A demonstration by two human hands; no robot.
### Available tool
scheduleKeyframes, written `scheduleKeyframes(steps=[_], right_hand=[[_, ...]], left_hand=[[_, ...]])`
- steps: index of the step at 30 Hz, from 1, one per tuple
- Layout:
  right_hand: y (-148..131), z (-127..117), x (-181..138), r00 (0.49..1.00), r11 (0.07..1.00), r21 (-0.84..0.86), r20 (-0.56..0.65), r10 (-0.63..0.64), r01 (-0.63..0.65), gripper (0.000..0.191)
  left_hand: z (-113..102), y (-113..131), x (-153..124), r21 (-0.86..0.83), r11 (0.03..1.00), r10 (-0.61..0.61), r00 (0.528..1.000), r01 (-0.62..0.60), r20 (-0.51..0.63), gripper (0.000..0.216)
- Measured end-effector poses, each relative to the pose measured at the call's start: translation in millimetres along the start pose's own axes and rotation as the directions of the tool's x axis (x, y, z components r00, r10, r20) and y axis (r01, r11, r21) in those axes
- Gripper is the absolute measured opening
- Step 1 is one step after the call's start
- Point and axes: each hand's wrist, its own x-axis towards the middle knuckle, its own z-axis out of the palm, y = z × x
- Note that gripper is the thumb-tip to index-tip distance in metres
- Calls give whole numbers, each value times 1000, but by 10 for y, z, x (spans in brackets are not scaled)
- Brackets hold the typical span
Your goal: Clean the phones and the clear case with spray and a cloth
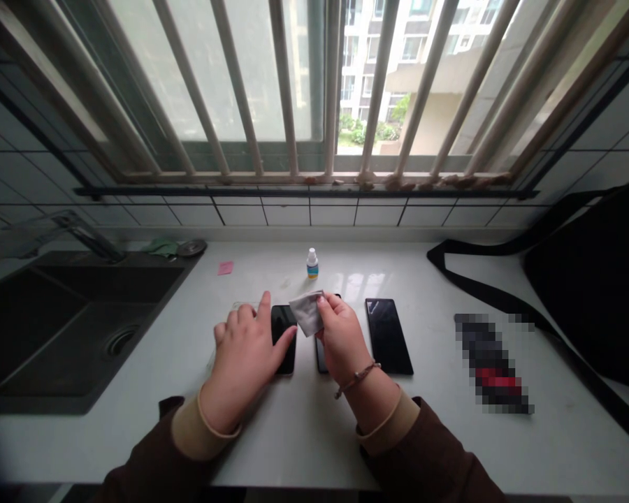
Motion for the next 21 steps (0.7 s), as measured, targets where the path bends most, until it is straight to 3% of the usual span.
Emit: scheduleKeyframes(steps=[6, 14, 21], right_hand=[[-39, 12, -20, 1000, 1000, -1, 1, -21, 21, 41], [-20, -5, -23, 999, 998, -45, -14, -36, 35, 38], [-6, -23, -4, 999, 997, -73, -18, -28, 26, 40]], left_hand=[[81, 154, -91, -21, 999, 50, 987, -47, 154, 87], [234, 151, -8, -119, 993, 19, 987, 0, 158, 95], [300, 131, 23, -200, 980, 24, 990, 4, 137, 84]])
